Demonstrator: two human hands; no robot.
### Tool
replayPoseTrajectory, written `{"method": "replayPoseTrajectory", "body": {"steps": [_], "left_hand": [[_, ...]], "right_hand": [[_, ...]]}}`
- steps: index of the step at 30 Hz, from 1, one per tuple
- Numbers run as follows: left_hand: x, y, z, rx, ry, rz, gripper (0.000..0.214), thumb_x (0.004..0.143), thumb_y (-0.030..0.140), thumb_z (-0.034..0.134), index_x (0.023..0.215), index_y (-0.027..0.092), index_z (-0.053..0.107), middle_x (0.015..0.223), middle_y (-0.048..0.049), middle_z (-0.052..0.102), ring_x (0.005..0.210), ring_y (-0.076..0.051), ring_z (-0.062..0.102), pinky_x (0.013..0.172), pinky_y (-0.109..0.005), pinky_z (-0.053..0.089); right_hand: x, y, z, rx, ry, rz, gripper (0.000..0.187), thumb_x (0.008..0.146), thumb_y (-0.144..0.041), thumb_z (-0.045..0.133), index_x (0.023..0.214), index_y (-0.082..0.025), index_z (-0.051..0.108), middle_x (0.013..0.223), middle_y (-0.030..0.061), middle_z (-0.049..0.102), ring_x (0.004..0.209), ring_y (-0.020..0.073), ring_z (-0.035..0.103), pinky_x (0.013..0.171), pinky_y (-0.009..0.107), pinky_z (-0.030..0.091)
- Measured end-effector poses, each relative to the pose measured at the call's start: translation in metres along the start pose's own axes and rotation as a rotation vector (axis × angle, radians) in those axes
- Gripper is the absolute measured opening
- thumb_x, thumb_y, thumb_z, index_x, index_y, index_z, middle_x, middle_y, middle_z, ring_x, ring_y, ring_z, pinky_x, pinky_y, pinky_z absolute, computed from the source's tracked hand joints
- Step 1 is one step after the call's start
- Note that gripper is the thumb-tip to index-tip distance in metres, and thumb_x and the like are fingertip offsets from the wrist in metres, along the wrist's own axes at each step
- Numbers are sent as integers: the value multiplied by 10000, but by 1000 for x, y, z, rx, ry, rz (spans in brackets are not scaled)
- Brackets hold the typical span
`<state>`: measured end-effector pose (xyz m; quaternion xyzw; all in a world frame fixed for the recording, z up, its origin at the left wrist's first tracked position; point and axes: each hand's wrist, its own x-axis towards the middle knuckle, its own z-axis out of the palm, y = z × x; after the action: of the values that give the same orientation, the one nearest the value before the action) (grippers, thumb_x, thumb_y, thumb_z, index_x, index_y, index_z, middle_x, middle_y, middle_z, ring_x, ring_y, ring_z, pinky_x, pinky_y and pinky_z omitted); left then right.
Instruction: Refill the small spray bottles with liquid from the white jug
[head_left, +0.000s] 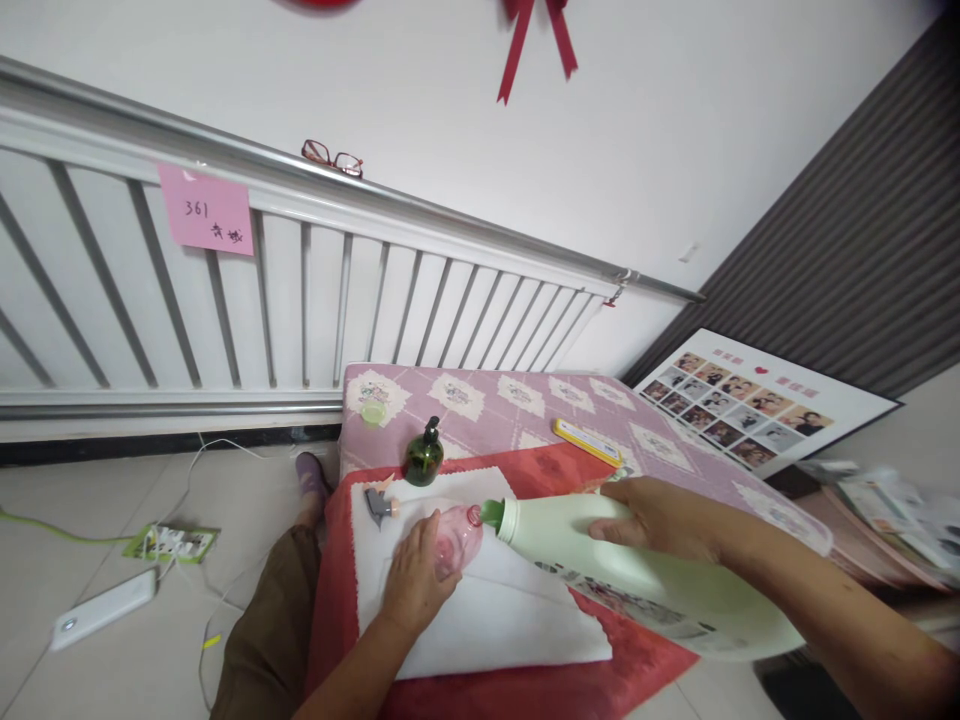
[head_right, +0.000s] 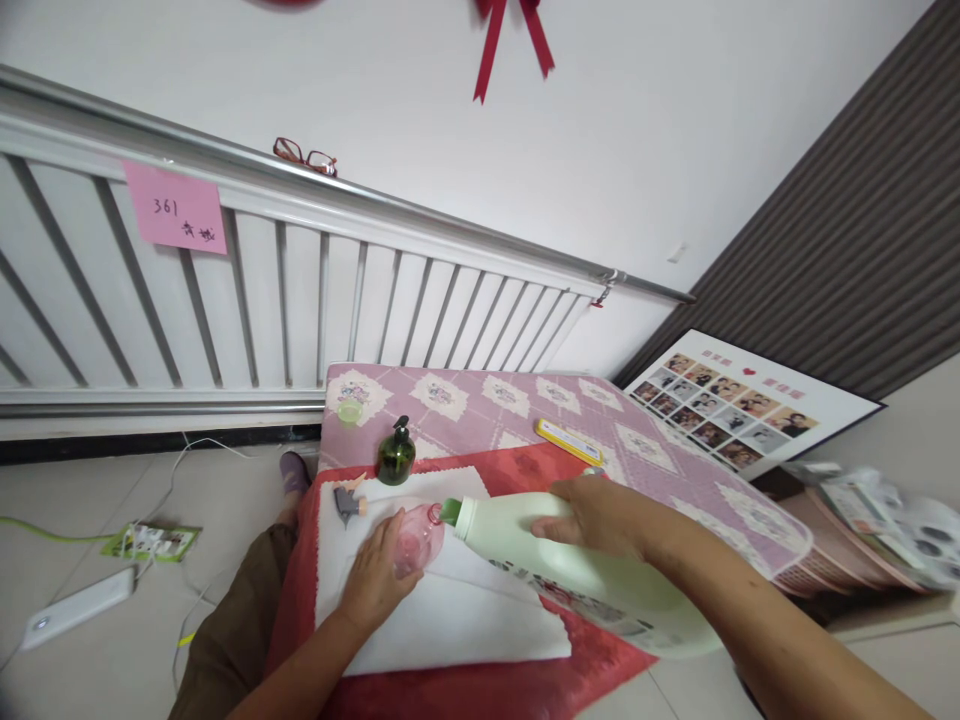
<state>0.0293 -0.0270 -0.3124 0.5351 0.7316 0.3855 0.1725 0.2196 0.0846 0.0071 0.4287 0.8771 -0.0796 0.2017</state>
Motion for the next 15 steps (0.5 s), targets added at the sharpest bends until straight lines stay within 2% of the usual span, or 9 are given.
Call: {"method": "replayPoseTrajectory", "body": {"steps": [3,15], "left_hand": [[0,1,-1,-2,-6,-3,824,706,355,578,1444,197,247,1424,-108,446,1287,-288,435,1066,-403,368],[0,0,0,-2,-16,-18,831,699,337,581,1447,214,240,1434,-90,431,1299,-273,421,1077,-388,354]], "right_hand": [[1,1,-1,21,-65,-10,416,834,-579,461,916,-207,627,945,107,707,856,289,646,677,338,457],[2,3,1,40,-53,-24,419,825,-598,460,873,-213,618,885,87,704,804,278,647,664,342,455]]}}
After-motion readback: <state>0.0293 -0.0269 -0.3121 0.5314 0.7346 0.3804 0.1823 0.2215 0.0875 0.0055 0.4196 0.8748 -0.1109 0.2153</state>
